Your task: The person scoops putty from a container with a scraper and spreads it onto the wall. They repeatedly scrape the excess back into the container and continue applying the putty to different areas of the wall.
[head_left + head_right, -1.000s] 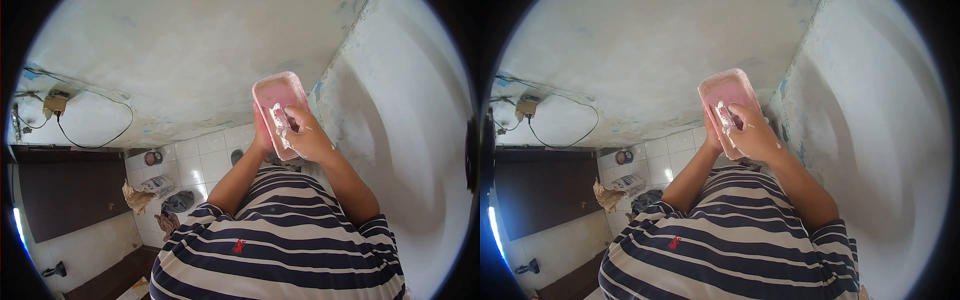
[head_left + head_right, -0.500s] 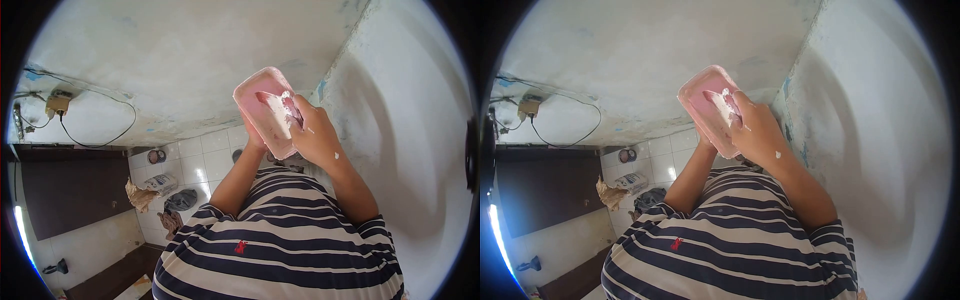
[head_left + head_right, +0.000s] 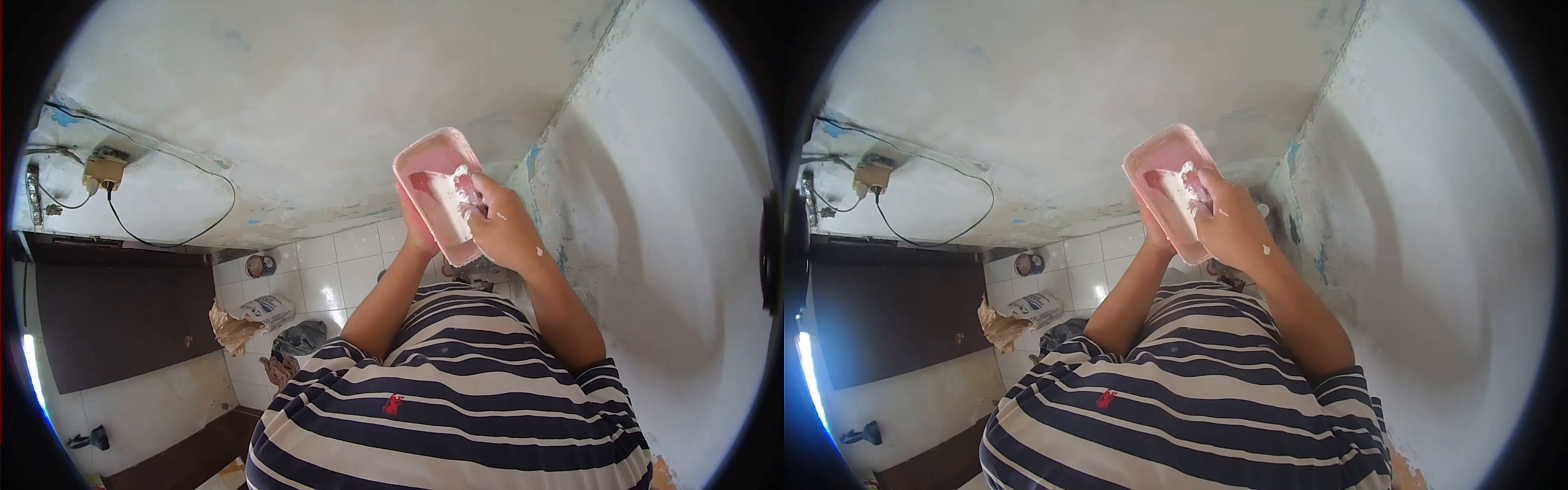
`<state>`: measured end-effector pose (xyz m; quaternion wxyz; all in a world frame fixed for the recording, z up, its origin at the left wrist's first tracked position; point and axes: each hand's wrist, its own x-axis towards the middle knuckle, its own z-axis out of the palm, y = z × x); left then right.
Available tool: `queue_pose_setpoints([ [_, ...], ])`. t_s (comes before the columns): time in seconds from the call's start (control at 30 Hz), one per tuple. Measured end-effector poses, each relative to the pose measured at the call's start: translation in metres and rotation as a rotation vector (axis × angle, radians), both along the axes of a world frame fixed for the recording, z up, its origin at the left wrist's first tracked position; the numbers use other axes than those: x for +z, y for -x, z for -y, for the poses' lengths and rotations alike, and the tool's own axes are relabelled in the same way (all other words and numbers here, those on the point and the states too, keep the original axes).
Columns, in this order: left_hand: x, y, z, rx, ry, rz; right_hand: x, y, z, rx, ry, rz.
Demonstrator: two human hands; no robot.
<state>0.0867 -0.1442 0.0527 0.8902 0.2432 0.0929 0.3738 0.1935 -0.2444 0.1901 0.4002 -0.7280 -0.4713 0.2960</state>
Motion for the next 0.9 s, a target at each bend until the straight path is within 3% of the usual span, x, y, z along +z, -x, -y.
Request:
queue_pose_setpoints([
  [0.07, -0.001, 0.006, -0.006, 0.004, -0.036, -0.132, -0.005, 0.005, -0.008, 0.006, -0.009, -0.013],
  [0.33, 0.001, 0.053, -0.05, -0.079, 0.17, 0.038, -0.017, 0.031, -0.042, -0.129, -0.181, -0.253],
  [0.43, 0.009, 0.069, -0.073, -0.147, 0.196, 0.09, -0.023, 0.033, -0.05, -0.187, -0.288, -0.991],
  [0.5, 0.009, 0.083, -0.086, -0.2, 0.169, 0.07, -0.041, 0.041, -0.06, -0.255, -0.307, -1.049],
  [0.57, 0.01, 0.097, -0.097, -0.254, 0.141, 0.049, -0.037, 0.059, -0.069, -0.267, -0.551, -1.319],
  [0.77, -0.012, 0.133, -0.134, -0.396, 0.162, -0.022, -0.043, 0.095, -0.085, -0.424, -0.677, -1.315],
  [0.9, -0.005, 0.166, -0.156, -0.534, 0.235, -0.006, -0.065, 0.119, -0.085, -0.674, -0.658, -1.26],
])
